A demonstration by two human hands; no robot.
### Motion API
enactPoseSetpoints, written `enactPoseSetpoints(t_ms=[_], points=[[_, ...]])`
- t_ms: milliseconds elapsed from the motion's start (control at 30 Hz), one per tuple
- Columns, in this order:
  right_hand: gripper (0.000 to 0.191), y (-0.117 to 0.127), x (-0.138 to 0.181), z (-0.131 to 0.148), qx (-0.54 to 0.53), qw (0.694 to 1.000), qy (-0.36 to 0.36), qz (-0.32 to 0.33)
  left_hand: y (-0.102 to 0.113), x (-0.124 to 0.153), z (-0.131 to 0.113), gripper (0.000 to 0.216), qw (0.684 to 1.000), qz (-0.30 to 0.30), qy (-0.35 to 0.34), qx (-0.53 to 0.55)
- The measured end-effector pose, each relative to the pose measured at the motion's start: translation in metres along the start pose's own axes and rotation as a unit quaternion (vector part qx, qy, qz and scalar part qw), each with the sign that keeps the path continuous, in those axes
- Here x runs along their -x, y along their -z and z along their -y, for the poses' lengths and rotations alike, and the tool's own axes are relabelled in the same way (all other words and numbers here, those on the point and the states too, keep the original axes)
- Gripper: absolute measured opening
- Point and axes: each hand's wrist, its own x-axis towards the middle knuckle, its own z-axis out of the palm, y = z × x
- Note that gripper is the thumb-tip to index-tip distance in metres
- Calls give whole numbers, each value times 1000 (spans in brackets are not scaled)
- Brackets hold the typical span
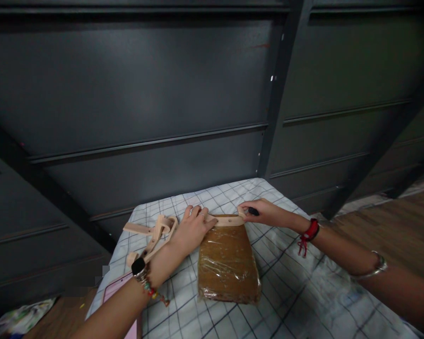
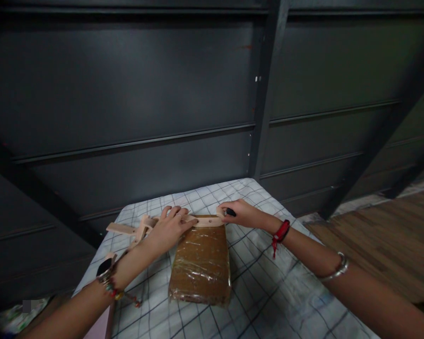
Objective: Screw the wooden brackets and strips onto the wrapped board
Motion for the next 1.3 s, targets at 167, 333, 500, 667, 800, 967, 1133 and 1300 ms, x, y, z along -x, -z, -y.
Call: enactPoseSetpoints(t_ms=[167,333,500,667,800,967,1133,1300], points=[[18,-2,-1,-1,0,1000,1,-7,-1,1,0,28,1000,3,-16,8],[17,-2,-1,0,-2,1000,4,-5,-4,1,-1,33,999,20,-27,27],[20,-3,-1,-1,0,1000,6,-11,-3,0,-2,34,997,48,-31,51],[21,-4,-2,-2,6,1000,7,-13,-4,-1,-2,32,997,44,-29,54],[22,-6,-2,-2,8,1000,4,-13,-5,0,-1,33,997,37,-30,53],[28,-1,-1,-1,6,1000,3,-1,-2,1,3,35,998,14,-58,26],[46,10,-4,-2,10,1000,8,11,6,-2,12,31,999,6,-47,17],[17,14,-7,7,11,999,22,28,6,-4,14,23,999,26,-40,27]])
